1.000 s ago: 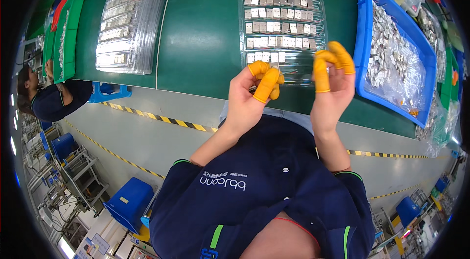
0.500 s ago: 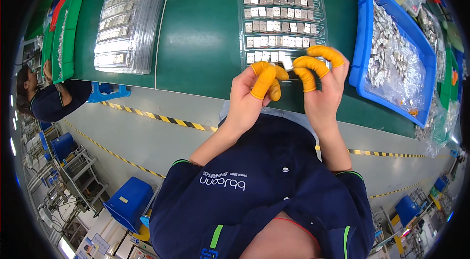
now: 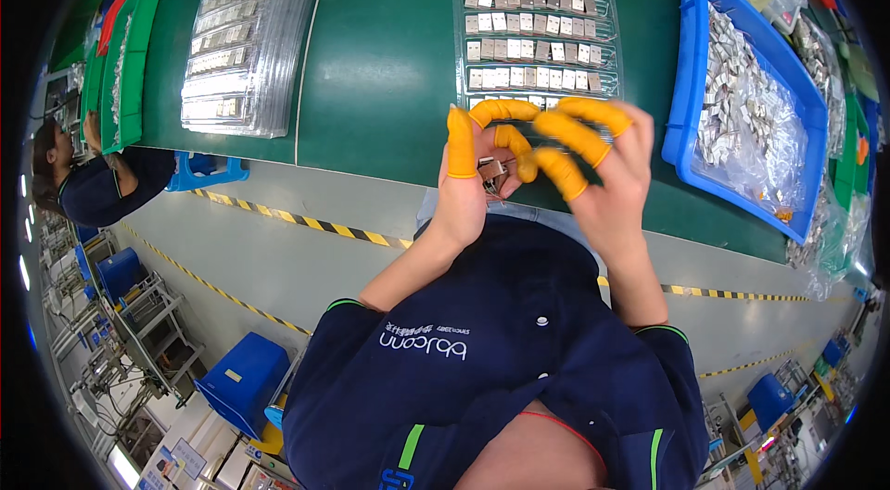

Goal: The person assembles small metal brackets and plastic electronic components by hand, then sorts them into plastic trays.

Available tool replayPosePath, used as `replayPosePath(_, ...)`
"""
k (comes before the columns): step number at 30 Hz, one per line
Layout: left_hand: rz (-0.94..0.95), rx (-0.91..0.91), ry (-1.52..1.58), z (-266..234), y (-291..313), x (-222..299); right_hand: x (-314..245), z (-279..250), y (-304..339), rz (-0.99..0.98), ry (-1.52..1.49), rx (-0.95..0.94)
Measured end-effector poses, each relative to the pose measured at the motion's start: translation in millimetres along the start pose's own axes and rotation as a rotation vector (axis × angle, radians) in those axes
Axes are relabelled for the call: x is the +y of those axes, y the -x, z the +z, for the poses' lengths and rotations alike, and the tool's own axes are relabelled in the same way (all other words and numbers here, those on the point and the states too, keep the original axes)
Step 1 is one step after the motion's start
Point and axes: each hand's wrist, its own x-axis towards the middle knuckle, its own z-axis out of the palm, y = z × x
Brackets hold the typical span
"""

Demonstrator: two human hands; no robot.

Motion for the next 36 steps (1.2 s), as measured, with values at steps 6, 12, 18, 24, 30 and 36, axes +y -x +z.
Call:
replayPosePath(6, -0.018, 0.121, -0.004, 16.7, 1.2, 2.4, -12.2, 2.6, 4.8, 0.019, -0.11, -0.221)
replayPosePath(12, -0.017, -0.009, -0.084, 4.0, 2.5, -7.2, -14.8, -1.0, 3.5, 0.163, -0.233, -0.235)
replayPosePath(18, -0.008, 0.032, -0.011, 12.1, 6.5, -2.7, -21.5, -1.4, 12.0, 0.068, -0.067, -0.205)
replayPosePath(24, 0.048, -0.01, -0.178, 10.1, 9.7, -3.8, -29.8, -8.3, 14.1, 0.2, -0.188, -0.126)
replayPosePath(30, 0.099, -0.038, -0.147, 4.7, 14.4, -4.1, -2.3, -31.1, 10.8, 0.375, -0.323, -0.016)
replayPosePath(36, 0.021, -0.255, -0.302, 7.4, 17.4, -3.2, -0.1, -37.5, 19.7, 0.344, -0.395, -0.144)
